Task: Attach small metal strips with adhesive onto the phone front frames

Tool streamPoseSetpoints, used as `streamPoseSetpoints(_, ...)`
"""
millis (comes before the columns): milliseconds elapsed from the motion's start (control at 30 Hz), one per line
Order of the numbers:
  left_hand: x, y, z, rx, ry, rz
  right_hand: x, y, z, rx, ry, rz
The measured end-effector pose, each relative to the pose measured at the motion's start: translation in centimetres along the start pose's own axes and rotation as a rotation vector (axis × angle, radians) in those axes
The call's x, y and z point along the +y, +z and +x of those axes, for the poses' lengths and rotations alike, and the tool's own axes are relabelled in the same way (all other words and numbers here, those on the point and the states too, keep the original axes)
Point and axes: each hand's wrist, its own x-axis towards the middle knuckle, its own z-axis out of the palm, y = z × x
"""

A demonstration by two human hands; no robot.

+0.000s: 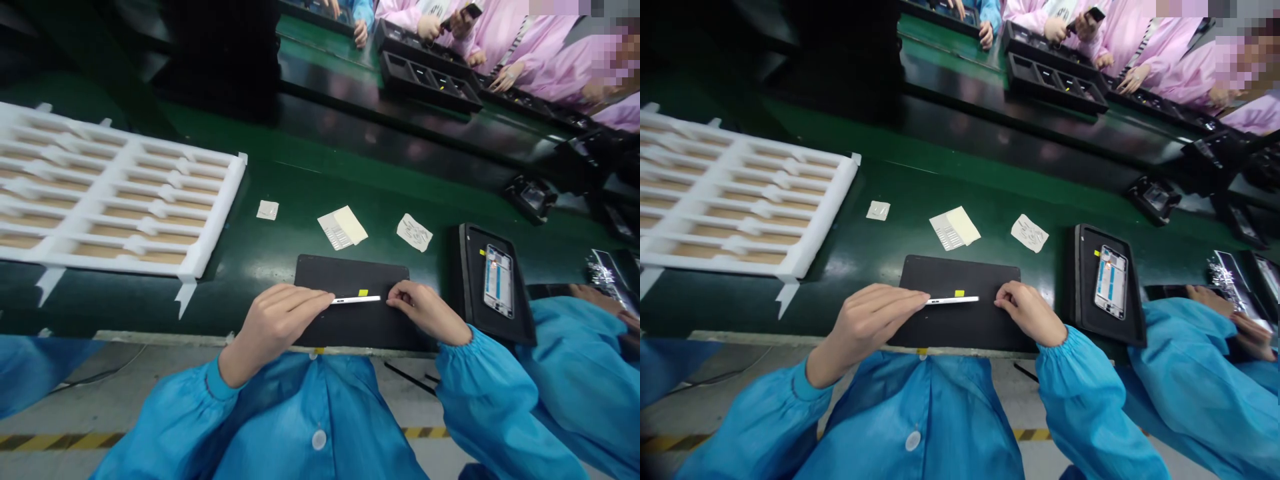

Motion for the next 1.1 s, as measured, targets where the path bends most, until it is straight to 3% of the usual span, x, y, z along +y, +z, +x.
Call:
streamPoseSetpoints(200, 0.0, 0.1, -0.1, -0.003, -0.008, 0.002, -1.0, -0.6, -1.2, 0.125, 0.023, 0.155)
streamPoseSetpoints(300, 0.0, 0.1, -0.1, 0.001, -0.015, 0.009, -2.8, -0.9, -2.0, 0.263, 0.046, 0.395)
streamPoseSetpoints(467, 0.2, -0.2, 0.0, -0.003, -0.019, 0.022, -6.0, -0.3, -2.6, 0.31, -0.026, 0.83)
streamPoseSetpoints(533, 0.4, -0.3, 0.1, -0.01, -0.019, 0.021, -6.8, 0.5, -2.7, 0.394, -0.051, 0.929)
streamPoseSetpoints(700, 0.8, -0.3, 0.2, -0.009, -0.024, 0.03, -8.6, 3.8, -2.2, 0.826, -0.034, 0.759)
streamPoseSetpoints(800, 0.9, -0.3, 0.1, -0.015, -0.024, 0.023, -9.7, 6.0, -1.6, 0.988, -0.116, 0.611)
streamPoseSetpoints(900, 1.0, -0.2, -0.1, -0.017, -0.029, 0.013, -10.2, 7.7, -1.1, 0.988, -0.166, 0.592)
streamPoseSetpoints(1100, 1.3, -0.3, -0.2, -0.021, -0.024, 0.006, -10.1, 9.2, -1.2, 0.923, -0.077, 0.582)
